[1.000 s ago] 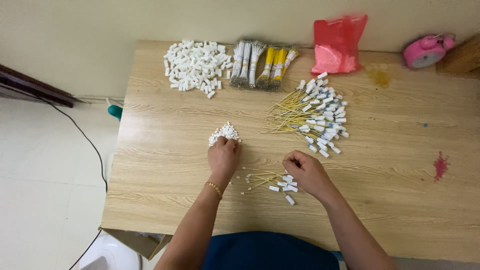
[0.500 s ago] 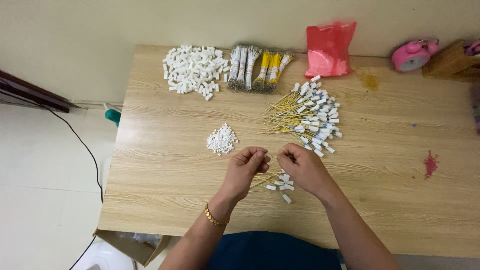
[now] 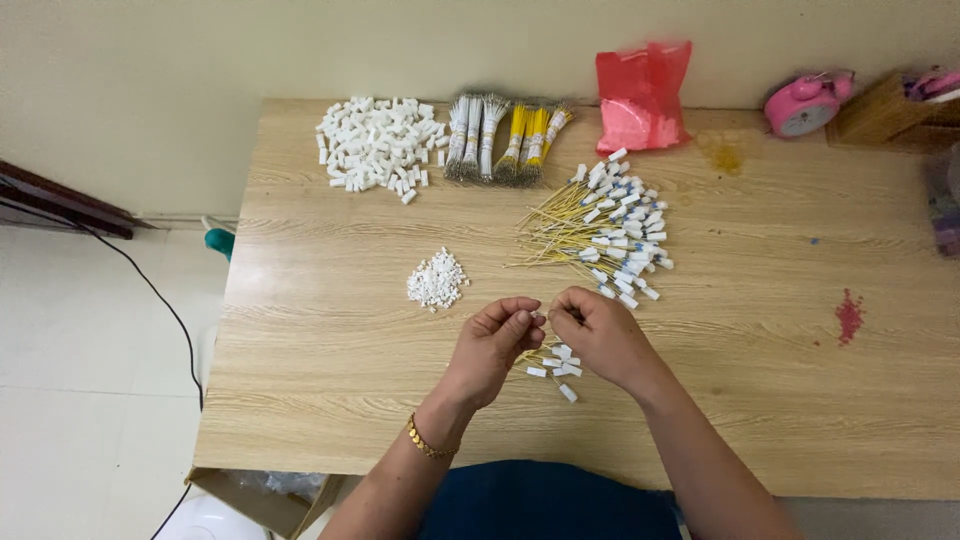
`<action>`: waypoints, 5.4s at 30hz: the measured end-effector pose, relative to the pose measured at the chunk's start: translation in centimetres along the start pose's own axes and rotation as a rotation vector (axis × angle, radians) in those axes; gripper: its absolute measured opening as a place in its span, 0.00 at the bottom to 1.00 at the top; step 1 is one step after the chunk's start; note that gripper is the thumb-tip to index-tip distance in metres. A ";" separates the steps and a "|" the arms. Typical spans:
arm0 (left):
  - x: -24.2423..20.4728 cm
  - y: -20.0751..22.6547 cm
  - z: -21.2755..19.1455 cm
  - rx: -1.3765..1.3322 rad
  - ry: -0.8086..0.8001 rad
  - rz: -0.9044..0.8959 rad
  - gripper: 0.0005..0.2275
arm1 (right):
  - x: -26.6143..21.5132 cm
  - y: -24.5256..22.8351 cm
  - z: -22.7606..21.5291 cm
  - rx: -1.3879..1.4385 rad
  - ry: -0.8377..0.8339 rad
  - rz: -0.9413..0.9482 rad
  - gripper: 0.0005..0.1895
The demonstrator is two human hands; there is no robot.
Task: Manually inserting pre-tipped wires into white plastic connector housings at a workbench.
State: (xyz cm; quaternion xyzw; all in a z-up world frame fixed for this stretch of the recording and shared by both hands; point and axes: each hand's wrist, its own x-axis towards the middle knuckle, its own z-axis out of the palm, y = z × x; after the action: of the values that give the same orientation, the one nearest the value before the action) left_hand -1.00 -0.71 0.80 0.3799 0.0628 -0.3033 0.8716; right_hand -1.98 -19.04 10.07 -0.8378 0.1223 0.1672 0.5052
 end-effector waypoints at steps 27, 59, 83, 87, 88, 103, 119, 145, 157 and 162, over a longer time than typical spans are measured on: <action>0.8 -1.0 -0.6 0.108 0.042 0.045 0.08 | -0.1 -0.6 0.3 -0.190 0.109 -0.092 0.10; 0.8 -0.9 -0.1 0.123 0.093 0.013 0.08 | 0.7 0.4 0.4 -0.057 0.021 0.090 0.11; 2.1 -2.6 -1.8 0.463 0.213 0.127 0.06 | 3.8 5.7 2.8 -0.046 -0.073 -0.026 0.12; 2.8 -3.1 -3.3 0.423 0.233 0.098 0.06 | 5.2 8.2 3.9 0.234 -0.170 0.029 0.13; 2.9 -3.0 -3.2 0.423 0.235 0.095 0.06 | 5.0 7.4 3.5 0.235 -0.172 0.032 0.13; 3.1 -3.0 -3.2 0.358 0.213 0.055 0.06 | 4.5 4.5 2.7 -0.072 -0.107 0.054 0.13; 0.6 -3.5 -7.2 1.409 0.309 0.337 0.06 | 12.3 11.9 -0.5 -0.560 0.444 -0.227 0.08; 0.5 0.5 0.5 1.467 0.189 0.637 0.10 | 14.4 14.4 -2.0 -0.866 0.446 -0.404 0.09; 0.2 3.1 3.0 1.523 0.285 0.713 0.16 | 7.3 8.4 -3.1 -0.770 0.519 -0.505 0.06; 3.0 4.0 5.4 1.581 0.117 0.837 0.18 | 1.1 2.8 -3.4 -0.633 0.580 -0.754 0.07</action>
State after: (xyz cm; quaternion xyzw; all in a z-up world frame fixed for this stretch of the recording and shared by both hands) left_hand 3.07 -3.88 6.06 0.8761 -0.2637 0.1049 0.3897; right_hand -1.50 -23.39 8.84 -0.9456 -0.1075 -0.2329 0.2000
